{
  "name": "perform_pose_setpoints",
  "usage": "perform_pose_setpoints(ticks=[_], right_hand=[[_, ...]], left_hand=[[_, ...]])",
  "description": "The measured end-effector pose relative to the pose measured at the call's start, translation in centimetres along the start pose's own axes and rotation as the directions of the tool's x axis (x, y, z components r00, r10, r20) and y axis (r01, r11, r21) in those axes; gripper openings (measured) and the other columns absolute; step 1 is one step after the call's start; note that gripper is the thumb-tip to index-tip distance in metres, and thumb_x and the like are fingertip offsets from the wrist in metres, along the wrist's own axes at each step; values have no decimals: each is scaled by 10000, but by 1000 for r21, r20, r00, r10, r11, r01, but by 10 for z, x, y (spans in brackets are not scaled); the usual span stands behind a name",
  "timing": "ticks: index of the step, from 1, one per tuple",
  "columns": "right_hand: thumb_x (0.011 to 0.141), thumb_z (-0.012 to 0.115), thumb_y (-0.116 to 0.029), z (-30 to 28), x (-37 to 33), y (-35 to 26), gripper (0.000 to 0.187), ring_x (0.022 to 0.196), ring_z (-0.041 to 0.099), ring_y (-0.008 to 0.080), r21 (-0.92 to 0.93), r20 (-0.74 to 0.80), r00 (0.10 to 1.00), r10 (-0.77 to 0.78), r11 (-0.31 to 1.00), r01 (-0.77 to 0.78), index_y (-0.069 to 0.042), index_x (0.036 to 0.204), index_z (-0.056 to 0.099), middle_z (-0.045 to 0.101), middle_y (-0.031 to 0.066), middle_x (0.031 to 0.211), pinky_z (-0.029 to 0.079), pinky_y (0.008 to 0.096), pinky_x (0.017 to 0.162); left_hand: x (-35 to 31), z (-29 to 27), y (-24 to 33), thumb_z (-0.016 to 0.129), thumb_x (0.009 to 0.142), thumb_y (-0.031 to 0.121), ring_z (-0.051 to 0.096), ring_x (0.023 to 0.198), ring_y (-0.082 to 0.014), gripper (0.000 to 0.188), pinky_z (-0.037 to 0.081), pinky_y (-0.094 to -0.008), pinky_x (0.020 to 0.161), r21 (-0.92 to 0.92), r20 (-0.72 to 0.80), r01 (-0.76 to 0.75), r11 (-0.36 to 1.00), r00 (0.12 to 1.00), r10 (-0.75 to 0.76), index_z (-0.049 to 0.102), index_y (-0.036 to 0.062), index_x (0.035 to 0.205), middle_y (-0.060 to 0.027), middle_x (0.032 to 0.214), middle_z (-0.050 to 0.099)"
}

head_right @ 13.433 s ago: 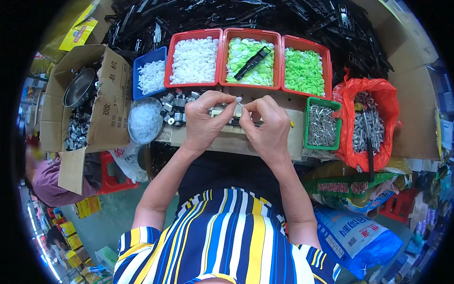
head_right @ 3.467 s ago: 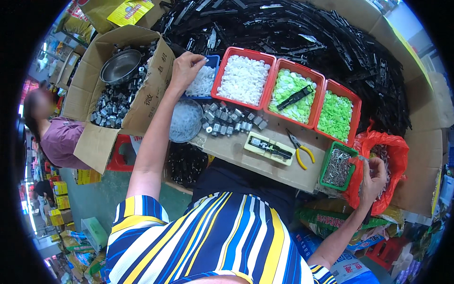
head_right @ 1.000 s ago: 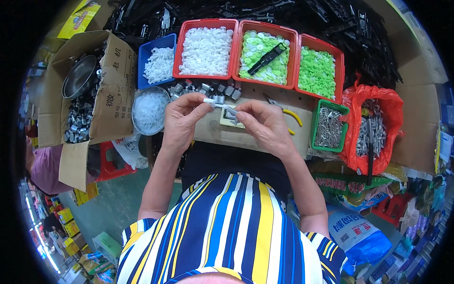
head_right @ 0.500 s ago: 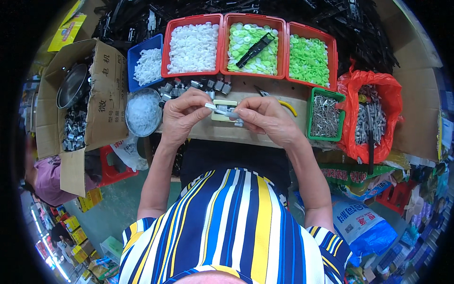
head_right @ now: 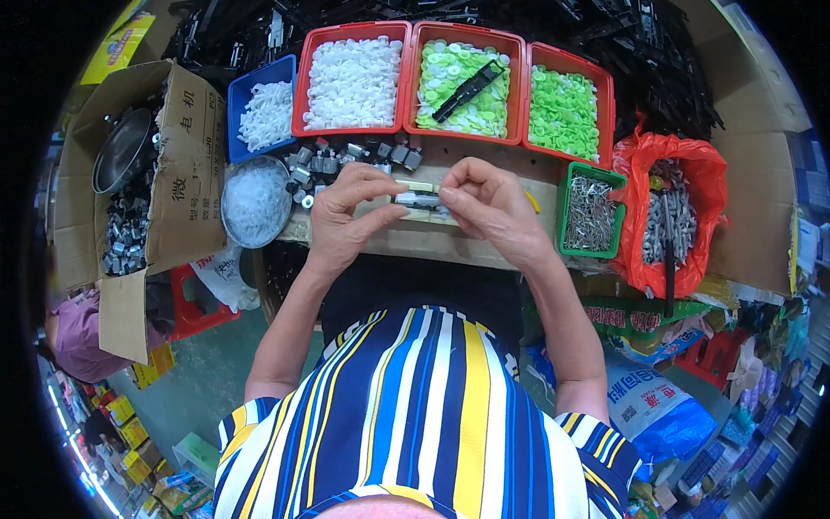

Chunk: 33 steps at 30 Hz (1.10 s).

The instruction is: Assembling small mechanical components at a factory workbench using a hammer and assembly jig.

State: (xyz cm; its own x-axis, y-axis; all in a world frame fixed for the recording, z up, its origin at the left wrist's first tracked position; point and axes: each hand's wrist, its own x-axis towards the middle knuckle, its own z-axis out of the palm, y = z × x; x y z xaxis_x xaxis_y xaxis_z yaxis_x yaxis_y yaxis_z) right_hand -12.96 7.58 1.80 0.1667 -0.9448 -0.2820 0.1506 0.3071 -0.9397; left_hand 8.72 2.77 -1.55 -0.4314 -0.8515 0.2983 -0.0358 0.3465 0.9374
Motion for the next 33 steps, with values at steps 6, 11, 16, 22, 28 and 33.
perform_pose_setpoints(ticks=[6, 11, 16, 22, 28, 33], right_hand=[[973, 618, -182, -40, -8, 7, 174, 514, 394, 0, -193, -86, 996, -6, 981, -11, -45, 891, 547, 488, -61, 658, 269, 170, 439], [965, 614, -171, -47, -10, 19, 161, 616, 412, -11, -282, -92, 996, -1, 959, -25, -38, 896, 553, 506, -63, 749, 311, 173, 516], [962, 609, -150, -47, -7, 31, 148, 637, 440, -2, -265, -92, 996, 0, 964, -25, -31, 897, 550, 505, -52, 759, 340, 183, 529], [960, 605, -129, -42, -3, 47, 146, 644, 475, 22, -266, -100, 994, -35, 964, 7, -9, 899, 548, 527, -33, 763, 388, 203, 548], [944, 623, -127, -40, -4, 48, 157, 633, 495, 50, -358, -131, 990, -48, 934, -2, 3, 904, 545, 554, -3, 745, 416, 240, 559], [910, 658, -149, -36, -7, 36, 197, 576, 493, 118, -652, -154, 979, -134, 758, 1, 4, 911, 533, 532, 71, 663, 411, 306, 547]], left_hand=[[4, 8, -3, 799, 699, 53, 580, 907, -242, 335, 480, -352, 788, 377, 88, -144, 915, 989, 120, 724, 44, 1025, -86, 927, 659], [6, 22, -7, 793, 688, 50, 568, 918, -276, 317, 484, -371, 789, 480, 159, -220, 849, 974, 162, 714, 31, 994, -94, 918, 641], [7, 30, -9, 788, 698, 60, 556, 951, -291, 291, 483, -388, 810, 509, 205, -261, 820, 962, 179, 704, 28, 974, -94, 932, 631], [6, 33, -12, 785, 706, 67, 550, 962, -294, 285, 479, -386, 819, 492, 209, -241, 836, 966, 155, 703, 35, 977, -96, 943, 623], [10, 41, -10, 772, 723, 79, 553, 941, -289, 239, 476, -385, 812, 479, 208, -294, 827, 954, 218, 706, 34, 948, -92, 920, 622], [11, 50, -21, 745, 737, 54, 563, 911, -283, 154, 475, -380, 795, 446, 247, -336, 830, 937, 246, 702, 25, 881, -84, 881, 625]])
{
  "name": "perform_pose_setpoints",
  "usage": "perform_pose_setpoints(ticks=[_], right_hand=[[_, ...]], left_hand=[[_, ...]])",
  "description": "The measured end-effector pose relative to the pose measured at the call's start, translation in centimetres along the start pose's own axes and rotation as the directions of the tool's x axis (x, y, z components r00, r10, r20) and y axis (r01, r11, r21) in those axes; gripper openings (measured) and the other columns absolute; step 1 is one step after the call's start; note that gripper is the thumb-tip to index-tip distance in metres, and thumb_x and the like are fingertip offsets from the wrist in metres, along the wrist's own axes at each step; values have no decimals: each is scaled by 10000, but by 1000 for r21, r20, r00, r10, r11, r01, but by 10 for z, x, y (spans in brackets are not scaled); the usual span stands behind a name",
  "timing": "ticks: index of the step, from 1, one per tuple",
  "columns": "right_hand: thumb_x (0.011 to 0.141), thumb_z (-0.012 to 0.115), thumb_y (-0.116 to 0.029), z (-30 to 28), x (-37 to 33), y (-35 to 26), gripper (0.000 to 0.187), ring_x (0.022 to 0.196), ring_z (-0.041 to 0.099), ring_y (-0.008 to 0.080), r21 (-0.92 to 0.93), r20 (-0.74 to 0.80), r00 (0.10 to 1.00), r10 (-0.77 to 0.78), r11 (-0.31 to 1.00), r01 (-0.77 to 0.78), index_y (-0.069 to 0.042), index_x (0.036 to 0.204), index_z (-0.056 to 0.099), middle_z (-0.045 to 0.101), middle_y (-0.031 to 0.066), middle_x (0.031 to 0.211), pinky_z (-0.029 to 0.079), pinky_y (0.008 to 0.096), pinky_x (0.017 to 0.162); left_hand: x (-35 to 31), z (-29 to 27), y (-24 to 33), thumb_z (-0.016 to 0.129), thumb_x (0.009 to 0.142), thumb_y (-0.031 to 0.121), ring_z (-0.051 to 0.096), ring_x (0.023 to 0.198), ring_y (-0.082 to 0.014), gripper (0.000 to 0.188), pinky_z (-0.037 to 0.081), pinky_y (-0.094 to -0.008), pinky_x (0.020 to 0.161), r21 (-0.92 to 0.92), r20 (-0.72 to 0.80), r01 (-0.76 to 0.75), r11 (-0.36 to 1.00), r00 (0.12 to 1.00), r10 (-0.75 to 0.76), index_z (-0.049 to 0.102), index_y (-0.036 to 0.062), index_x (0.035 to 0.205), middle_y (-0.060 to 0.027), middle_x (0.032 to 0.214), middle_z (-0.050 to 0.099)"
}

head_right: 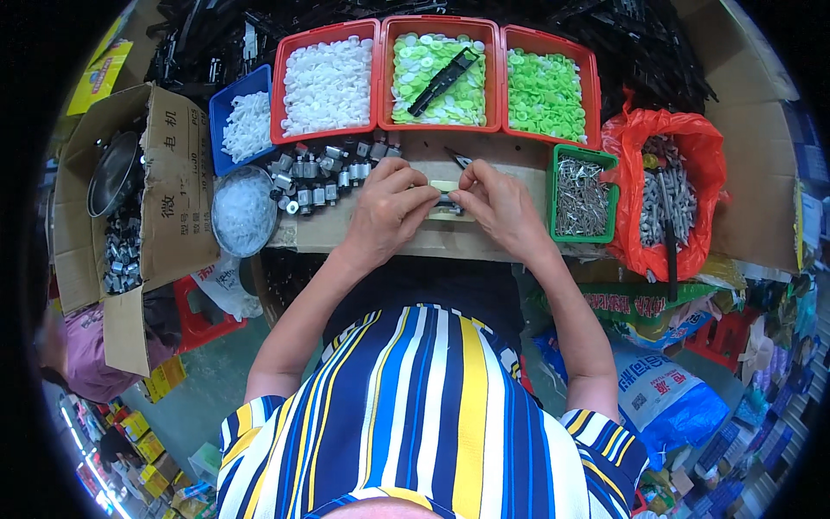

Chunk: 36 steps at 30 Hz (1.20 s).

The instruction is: Assembling small mechanical components at a factory workbench using a hammer and assembly jig.

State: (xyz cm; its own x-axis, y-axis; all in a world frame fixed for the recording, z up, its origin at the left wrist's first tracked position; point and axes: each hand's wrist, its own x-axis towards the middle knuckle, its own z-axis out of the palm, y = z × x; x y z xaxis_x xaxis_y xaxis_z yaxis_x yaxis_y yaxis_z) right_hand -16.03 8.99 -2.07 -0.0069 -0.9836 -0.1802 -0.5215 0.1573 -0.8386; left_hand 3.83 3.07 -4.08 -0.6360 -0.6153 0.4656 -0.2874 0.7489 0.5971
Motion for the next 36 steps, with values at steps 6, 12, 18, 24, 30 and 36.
perform_pose_setpoints(ticks=[6, 12, 18, 24, 30, 36], right_hand=[[896, 674, -222, -1, -5, 0, 259, 693, 613, 358, -227, -3, 994, -105, 969, 101, -25, 960, 520, 608, 171, 736, 456, 433, 619], [898, 659, -250, 0, -8, 9, 269, 803, 629, 403, -379, -14, 963, -269, 893, 244, -42, 992, 515, 642, 181, 850, 487, 478, 680], [898, 646, -201, -16, 7, 0, 187, 757, 642, 323, -554, -142, 869, -475, 766, 328, -62, 1013, 596, 607, 129, 832, 506, 414, 637], [817, 599, -15, -19, 70, -31, 363, 894, 603, 314, -731, -15, 809, -588, 558, 392, -60, 1176, 577, 547, 136, 957, 504, 394, 724], [827, 563, -82, -18, 116, -26, 183, 1038, 590, 244, -837, 74, 762, -643, 375, 398, -55, 1007, 588, 546, 109, 1103, 505, 367, 737], [796, 637, -29, -28, 100, -48, 199, 899, 651, 232, -782, -31, 615, -788, 402, 476, -41, 993, 605, 618, 85, 899, 506, 359, 705]], left_hand=[[1, 0, 0, 733, 739, 33, 569, 911, -284, 130, 482, -374, 781, 29, 1, -31, 999, 1000, 31, 692, 17, 862, -84, 873, 628], [2, 5, 0, 701, 742, 47, 556, 910, -259, 105, 463, -371, 787, 47, -22, -37, 998, 999, 38, 669, 29, 840, -69, 858, 597], [3, 3, 4, 720, 762, 57, 552, 902, -270, 134, 469, -379, 783, 43, -18, -17, 999, 1000, 18, 674, 23, 882, -81, 870, 594], [4, -6, 11, 741, 766, 51, 552, 923, -291, 192, 473, -391, 793, 5, -53, 40, 999, 998, -40, 687, 17, 946, -107, 903, 602], [-4, -22, 6, 753, 749, 30, 580, 914, -275, 222, 483, -368, 779, -20, -105, 85, 996, 991, -87, 712, 15, 966, -105, 899, 632], [-7, -36, 6, 729, 803, 57, 612, 896, -251, 243, 484, -333, 772, -236, -180, 247, 940, 939, -292, 701, 14, 1041, -108, 936, 654]])
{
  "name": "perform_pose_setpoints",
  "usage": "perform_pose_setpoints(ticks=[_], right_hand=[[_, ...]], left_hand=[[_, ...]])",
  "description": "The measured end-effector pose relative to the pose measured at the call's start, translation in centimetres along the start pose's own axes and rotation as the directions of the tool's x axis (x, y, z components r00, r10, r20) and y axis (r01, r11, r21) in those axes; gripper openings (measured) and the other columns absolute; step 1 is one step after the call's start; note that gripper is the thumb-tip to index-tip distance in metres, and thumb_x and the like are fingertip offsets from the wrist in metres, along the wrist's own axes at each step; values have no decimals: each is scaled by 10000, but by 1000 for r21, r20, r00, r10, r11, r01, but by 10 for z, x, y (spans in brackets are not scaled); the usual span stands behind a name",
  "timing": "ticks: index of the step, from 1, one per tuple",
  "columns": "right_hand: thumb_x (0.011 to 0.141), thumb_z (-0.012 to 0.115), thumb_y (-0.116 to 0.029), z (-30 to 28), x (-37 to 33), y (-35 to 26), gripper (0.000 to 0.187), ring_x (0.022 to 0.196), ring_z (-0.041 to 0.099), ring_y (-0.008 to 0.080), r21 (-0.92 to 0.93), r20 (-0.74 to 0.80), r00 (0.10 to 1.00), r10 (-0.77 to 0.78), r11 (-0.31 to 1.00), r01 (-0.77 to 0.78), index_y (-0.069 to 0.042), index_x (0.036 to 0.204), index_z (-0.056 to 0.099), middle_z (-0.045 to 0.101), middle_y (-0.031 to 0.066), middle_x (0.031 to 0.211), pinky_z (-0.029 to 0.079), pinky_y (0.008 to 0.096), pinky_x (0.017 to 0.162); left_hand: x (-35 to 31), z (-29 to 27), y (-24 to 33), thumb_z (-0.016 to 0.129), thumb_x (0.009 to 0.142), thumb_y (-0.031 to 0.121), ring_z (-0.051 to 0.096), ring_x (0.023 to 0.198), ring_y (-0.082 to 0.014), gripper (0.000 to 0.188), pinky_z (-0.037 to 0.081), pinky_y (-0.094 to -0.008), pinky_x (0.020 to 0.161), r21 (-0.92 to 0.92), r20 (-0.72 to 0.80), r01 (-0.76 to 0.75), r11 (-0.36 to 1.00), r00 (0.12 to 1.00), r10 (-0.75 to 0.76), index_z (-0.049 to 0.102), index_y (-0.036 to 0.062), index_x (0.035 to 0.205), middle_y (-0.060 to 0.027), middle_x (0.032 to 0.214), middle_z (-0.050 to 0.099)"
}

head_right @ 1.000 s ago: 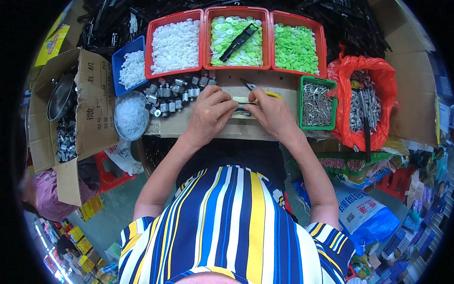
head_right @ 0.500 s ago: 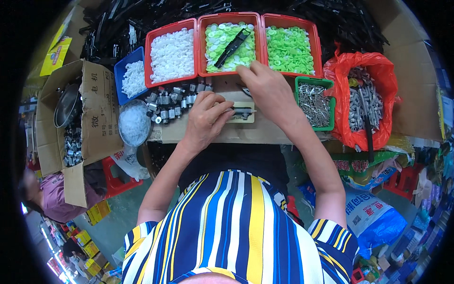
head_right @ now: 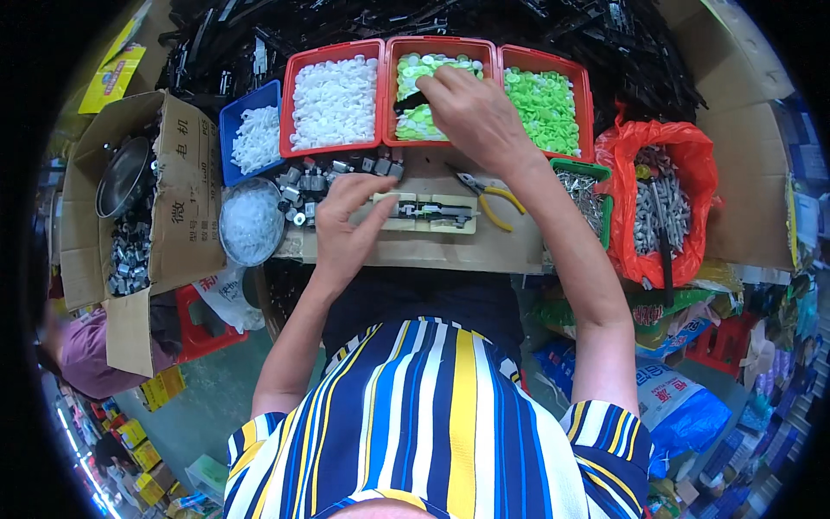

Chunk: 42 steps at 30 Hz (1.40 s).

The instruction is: Assembling small mechanical components at a factory workbench using a hammer and assembly jig.

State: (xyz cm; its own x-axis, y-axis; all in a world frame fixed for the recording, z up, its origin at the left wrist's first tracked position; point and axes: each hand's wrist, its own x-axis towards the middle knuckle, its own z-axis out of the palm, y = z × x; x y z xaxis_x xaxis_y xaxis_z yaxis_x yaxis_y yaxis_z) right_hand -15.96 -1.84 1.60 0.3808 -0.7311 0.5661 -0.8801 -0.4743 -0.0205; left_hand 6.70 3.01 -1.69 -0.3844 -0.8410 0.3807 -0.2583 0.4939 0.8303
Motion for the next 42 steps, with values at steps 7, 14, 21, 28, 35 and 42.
perform_pose_setpoints(ticks=[7, 14, 21, 28, 35, 42], right_hand=[[851, 688, -23, -36, -23, -63, 272, 879, 604, 66, 940, 259, 825, 502, 66, -335, 6, 1106, 599, 622, 34, 1012, 514, 193, 716], [812, 737, -1, -48, -64, -58, 342, 981, 602, 116, 806, 404, 782, 475, 219, -549, 17, 1131, 614, 627, 53, 1078, 503, 258, 860], [729, 785, -124, -42, -80, -67, 338, 922, 612, 314, 502, 167, 941, 293, 796, -337, -13, 1024, 664, 640, 142, 971, 488, 403, 797], [739, 776, -156, -17, -92, -71, 314, 985, 585, 292, 474, 186, 933, 308, 804, -360, -31, 1005, 667, 622, 105, 1025, 463, 405, 807], [743, 775, -168, -8, -89, -78, 317, 1036, 556, 279, 424, 262, 915, 308, 815, -396, -45, 1007, 650, 599, 91, 1055, 426, 409, 838], [744, 777, -174, -4, -90, -80, 329, 1039, 555, 283, 391, 272, 916, 295, 835, -386, -43, 1015, 644, 593, 90, 1060, 427, 414, 851]], left_hand=[[12, -1, 5, 523, 1023, 263, 653, 915, -155, 369, 489, -231, 723, -860, 312, 455, 231, 827, -468, 557, 12, 1291, -126, 1070, 672], [0, 2, 3, 623, 966, 160, 635, 738, -98, 265, 460, -190, 624, -727, 232, 501, 470, 823, -518, 636, -13, 1167, -85, 910, 696], [-8, 8, 10, 647, 946, 111, 634, 777, -74, 247, 466, -188, 664, -525, 255, 563, 638, 819, -514, 652, -5, 1164, -55, 930, 689], [-11, -6, -3, 643, 956, 130, 621, 973, -119, 352, 494, -249, 873, -407, -29, 344, 846, 921, -388, 587, -13, 1272, -66, 1076, 648], [-15, -9, -7, 683, 932, 159, 567, 852, -64, 341, 465, -212, 730, -387, -86, 305, 870, 928, -363, 631, -12, 1222, -37, 970, 650], [-21, -8, -16, 689, 920, 180, 596, 838, -91, 329, 472, -237, 737, -354, -69, 324, 877, 926, -370, 652, 5, 1196, -59, 963, 672]])
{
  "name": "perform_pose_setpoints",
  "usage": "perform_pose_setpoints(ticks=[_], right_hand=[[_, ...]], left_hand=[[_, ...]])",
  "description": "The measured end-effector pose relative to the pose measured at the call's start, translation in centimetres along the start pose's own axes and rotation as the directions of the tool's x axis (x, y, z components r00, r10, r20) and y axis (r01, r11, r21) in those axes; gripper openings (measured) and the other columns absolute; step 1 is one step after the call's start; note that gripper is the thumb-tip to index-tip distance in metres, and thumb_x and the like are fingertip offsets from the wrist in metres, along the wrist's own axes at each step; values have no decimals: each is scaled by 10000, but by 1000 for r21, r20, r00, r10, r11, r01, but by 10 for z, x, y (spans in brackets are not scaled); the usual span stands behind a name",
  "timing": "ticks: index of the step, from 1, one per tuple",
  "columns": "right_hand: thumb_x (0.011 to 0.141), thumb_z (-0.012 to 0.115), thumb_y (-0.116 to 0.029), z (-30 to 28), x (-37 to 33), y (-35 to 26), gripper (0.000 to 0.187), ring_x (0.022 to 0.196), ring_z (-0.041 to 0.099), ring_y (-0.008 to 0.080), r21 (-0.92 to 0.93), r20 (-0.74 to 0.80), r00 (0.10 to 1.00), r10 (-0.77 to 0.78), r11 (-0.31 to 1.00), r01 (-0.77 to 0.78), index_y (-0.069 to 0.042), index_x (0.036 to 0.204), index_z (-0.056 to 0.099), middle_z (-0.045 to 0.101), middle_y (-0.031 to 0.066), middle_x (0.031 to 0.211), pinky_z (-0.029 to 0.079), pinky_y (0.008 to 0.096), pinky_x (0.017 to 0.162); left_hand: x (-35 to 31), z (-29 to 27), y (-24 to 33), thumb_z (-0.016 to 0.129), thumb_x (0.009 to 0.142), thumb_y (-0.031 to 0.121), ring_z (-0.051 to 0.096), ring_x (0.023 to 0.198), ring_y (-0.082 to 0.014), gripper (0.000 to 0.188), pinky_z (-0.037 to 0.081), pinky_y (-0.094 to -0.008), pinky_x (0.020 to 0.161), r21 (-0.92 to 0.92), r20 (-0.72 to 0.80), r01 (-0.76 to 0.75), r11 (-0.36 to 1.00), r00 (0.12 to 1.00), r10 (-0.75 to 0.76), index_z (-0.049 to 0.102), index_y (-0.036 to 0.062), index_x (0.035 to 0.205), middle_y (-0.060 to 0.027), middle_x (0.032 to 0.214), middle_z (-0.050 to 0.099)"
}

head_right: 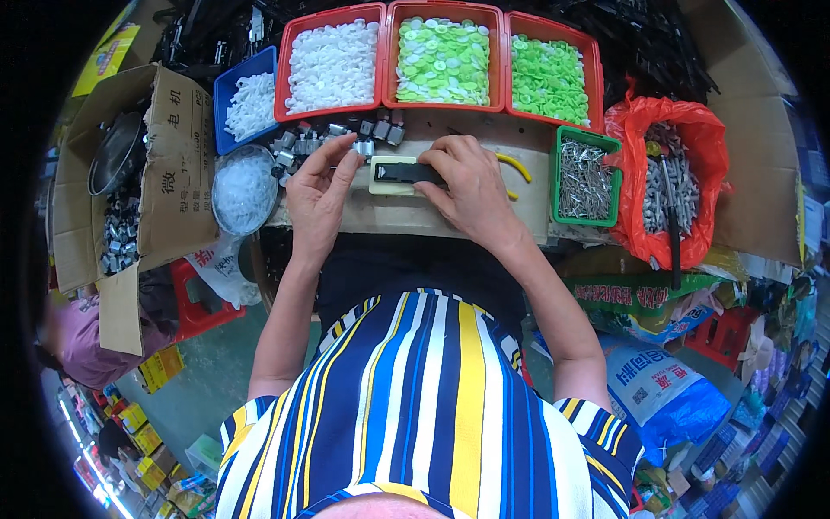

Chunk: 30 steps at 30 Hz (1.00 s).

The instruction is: Assembling small mechanical components at a factory workbench using a hammer and assembly jig.

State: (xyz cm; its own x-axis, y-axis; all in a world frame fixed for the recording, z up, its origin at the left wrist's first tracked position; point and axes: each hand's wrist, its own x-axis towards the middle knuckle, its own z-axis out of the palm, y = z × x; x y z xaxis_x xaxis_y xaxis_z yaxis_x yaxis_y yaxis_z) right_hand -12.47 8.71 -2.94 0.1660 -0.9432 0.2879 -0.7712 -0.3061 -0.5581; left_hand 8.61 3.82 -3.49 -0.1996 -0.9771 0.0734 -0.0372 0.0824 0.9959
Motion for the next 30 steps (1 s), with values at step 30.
perform_pose_setpoints(ticks=[30], right_hand=[[1000, 514, -223, -161, -103, 71, 269, 793, 641, 433, -325, -456, 821, 344, 794, -514, 0, 1117, 609, 652, 257, 889, 491, 474, 663]], left_hand=[[-20, 49, -28, 688, 748, 586, 382, 1384, -371, 967, 311, -483, 1116, 764, 575, -630, 142, 764, 294, 400, -47, 1419, -231, 1458, 423]])
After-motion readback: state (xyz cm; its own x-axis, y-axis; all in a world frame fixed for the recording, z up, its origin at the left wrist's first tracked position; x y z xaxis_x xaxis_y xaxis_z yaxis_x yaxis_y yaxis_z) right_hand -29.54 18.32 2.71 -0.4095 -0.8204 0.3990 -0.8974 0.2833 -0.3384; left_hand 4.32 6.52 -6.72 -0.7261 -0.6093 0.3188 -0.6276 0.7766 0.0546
